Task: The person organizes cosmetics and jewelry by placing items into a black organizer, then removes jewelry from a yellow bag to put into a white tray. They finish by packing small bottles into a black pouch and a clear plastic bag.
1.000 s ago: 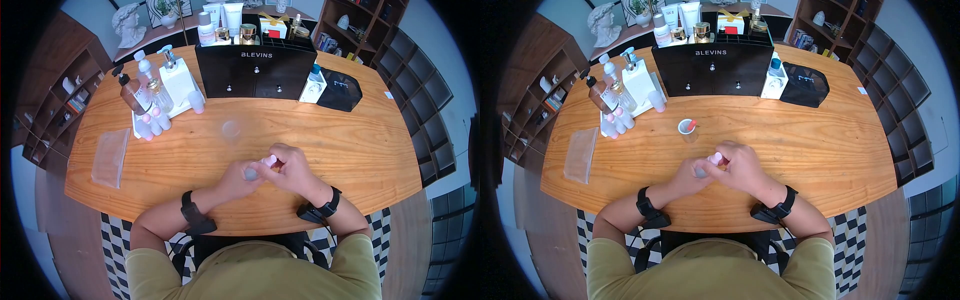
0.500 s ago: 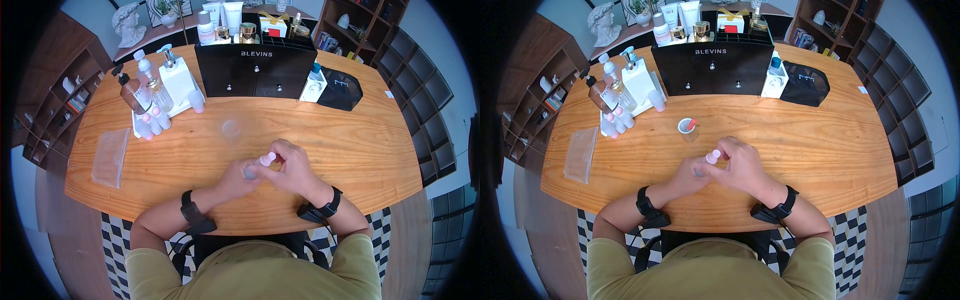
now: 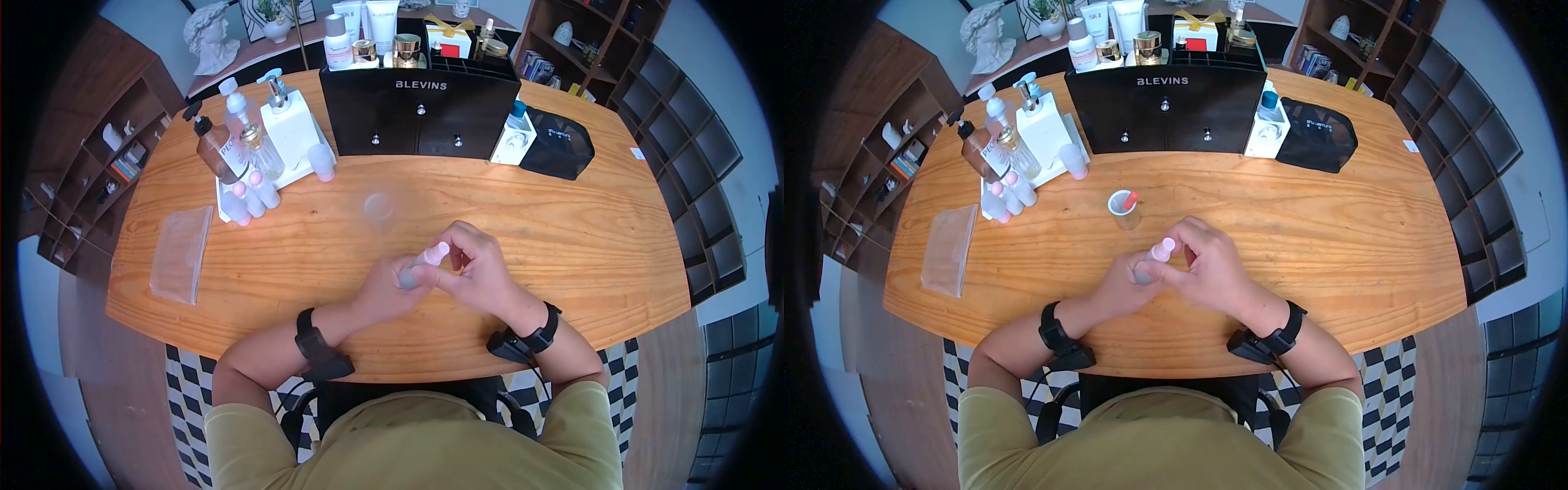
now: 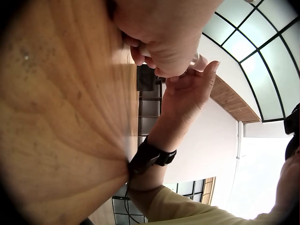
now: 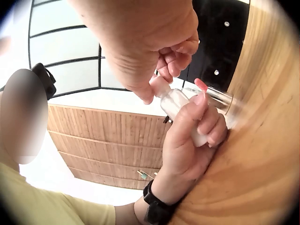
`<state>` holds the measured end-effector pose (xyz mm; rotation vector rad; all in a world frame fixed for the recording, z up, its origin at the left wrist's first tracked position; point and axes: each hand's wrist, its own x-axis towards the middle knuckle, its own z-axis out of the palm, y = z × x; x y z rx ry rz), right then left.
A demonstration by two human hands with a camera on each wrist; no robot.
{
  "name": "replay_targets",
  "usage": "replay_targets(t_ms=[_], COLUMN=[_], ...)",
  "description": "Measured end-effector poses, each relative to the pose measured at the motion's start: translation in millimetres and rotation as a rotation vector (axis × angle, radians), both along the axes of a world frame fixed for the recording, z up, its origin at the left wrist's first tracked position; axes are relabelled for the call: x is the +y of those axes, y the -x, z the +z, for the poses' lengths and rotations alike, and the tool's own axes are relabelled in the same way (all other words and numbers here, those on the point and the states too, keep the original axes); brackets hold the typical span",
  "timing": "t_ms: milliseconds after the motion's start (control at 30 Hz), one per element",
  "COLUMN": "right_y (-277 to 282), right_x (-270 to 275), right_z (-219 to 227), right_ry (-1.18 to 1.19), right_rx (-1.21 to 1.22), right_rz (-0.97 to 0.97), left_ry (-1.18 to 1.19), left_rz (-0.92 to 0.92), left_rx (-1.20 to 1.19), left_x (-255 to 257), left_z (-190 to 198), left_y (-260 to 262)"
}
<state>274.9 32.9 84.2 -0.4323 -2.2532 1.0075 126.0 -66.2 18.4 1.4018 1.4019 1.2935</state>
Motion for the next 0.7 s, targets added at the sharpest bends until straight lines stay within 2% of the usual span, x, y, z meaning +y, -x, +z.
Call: replay_targets(t_ms=[133,233,700], right_y=[2.1,3.0,2.6], right_x=[1.5,2.7,2.0], right_z=[-2.8,-4.1,-0.7], right_ry=[0.072,0.163,0.161], right_rx=[0.034,0.081,0.106], right_rz=[0.011,0.054,0.072], left_ry=[-0.005,0.030,0.002], left_rz=[0.058,0.035,0.053], left_rx=[0.027,0.019,-0.039], left_x=[-2.2,-2.9,1.0], left_z=[8.2,13.5,8.2], left_y=[-5.0,-4.0,-4.2])
